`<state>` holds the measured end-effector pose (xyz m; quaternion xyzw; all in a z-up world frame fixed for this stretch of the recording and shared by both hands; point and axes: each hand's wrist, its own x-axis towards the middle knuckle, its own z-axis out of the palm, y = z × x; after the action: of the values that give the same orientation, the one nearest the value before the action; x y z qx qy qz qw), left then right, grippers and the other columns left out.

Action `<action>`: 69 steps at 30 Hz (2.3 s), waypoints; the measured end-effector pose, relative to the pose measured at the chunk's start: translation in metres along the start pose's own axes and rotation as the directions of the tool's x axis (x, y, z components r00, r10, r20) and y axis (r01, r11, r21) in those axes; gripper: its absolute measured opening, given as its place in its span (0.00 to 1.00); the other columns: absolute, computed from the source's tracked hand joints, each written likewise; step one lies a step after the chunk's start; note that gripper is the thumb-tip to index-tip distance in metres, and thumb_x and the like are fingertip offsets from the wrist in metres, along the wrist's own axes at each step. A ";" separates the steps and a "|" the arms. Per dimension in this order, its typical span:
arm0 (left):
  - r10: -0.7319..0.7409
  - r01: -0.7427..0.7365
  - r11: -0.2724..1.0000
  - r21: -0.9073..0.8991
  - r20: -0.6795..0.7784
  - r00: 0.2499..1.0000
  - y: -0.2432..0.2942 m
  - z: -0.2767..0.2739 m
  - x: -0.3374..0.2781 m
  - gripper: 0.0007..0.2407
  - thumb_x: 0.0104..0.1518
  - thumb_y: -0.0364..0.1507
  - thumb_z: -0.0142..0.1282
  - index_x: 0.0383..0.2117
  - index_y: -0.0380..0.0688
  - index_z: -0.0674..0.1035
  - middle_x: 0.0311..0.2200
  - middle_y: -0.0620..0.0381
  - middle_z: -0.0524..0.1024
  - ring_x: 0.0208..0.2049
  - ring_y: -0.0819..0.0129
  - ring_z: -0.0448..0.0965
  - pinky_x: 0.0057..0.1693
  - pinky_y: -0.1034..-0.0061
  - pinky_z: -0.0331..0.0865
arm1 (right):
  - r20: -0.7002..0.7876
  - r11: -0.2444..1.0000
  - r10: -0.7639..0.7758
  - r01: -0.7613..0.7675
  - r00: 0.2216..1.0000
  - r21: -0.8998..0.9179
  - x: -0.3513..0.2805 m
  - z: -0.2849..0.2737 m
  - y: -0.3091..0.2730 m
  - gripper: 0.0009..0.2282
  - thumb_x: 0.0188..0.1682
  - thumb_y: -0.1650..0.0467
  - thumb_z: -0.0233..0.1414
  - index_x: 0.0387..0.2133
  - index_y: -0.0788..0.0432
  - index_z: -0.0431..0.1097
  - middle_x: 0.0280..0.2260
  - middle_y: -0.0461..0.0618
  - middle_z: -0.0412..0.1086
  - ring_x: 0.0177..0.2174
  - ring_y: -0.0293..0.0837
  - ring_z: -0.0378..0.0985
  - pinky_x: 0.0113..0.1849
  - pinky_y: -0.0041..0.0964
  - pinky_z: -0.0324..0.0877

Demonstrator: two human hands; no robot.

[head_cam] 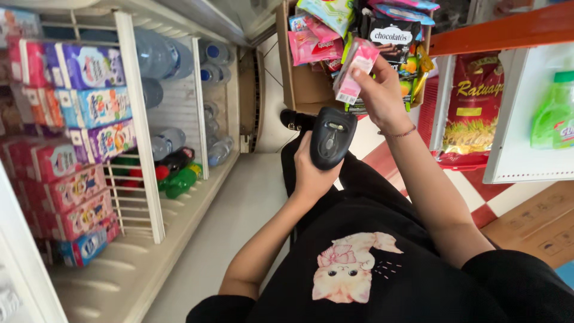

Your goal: The person uses a handheld scanner to scan individual items from a box and then places them onto the shelves of a refrigerator and a storage rack.

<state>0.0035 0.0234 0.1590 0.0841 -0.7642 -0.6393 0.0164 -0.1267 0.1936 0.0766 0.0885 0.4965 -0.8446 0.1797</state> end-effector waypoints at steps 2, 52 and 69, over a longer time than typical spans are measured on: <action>0.001 -0.001 1.000 -0.007 -0.020 1.000 0.005 0.000 -0.002 0.13 0.46 0.20 0.64 0.38 0.34 0.76 0.35 0.46 0.74 0.38 0.49 0.79 0.45 0.67 0.74 | 0.025 1.000 -0.014 0.015 1.000 -0.003 0.000 0.003 -0.004 0.17 0.57 0.75 0.55 0.59 0.64 0.64 0.51 0.48 0.72 0.49 0.38 0.76 0.54 0.38 0.73; 0.388 -0.064 0.916 0.396 -0.834 0.392 -0.012 -0.210 -0.017 0.25 0.48 0.24 0.67 0.55 0.31 0.74 0.59 0.37 0.71 0.59 0.45 0.77 0.64 0.63 0.71 | 0.818 0.765 -0.241 0.622 0.521 -0.171 0.000 0.350 0.104 0.24 0.49 0.83 0.61 0.59 0.64 0.66 0.58 0.55 0.62 0.60 0.51 0.68 0.62 0.44 0.69; 0.356 -0.045 0.926 0.374 -0.829 0.431 -0.017 -0.225 -0.006 0.28 0.50 0.25 0.70 0.59 0.31 0.73 0.63 0.37 0.70 0.62 0.48 0.77 0.65 0.64 0.73 | 0.690 0.654 -0.391 0.711 0.609 -0.258 0.002 0.369 0.119 0.17 0.44 0.83 0.60 0.47 0.63 0.70 0.43 0.53 0.71 0.41 0.44 0.79 0.45 0.36 0.78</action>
<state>0.0411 -0.1980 0.1838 0.3127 -0.7333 -0.3723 0.4752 -0.0713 -0.1811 0.1613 -0.3873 0.6226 -0.6777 0.0566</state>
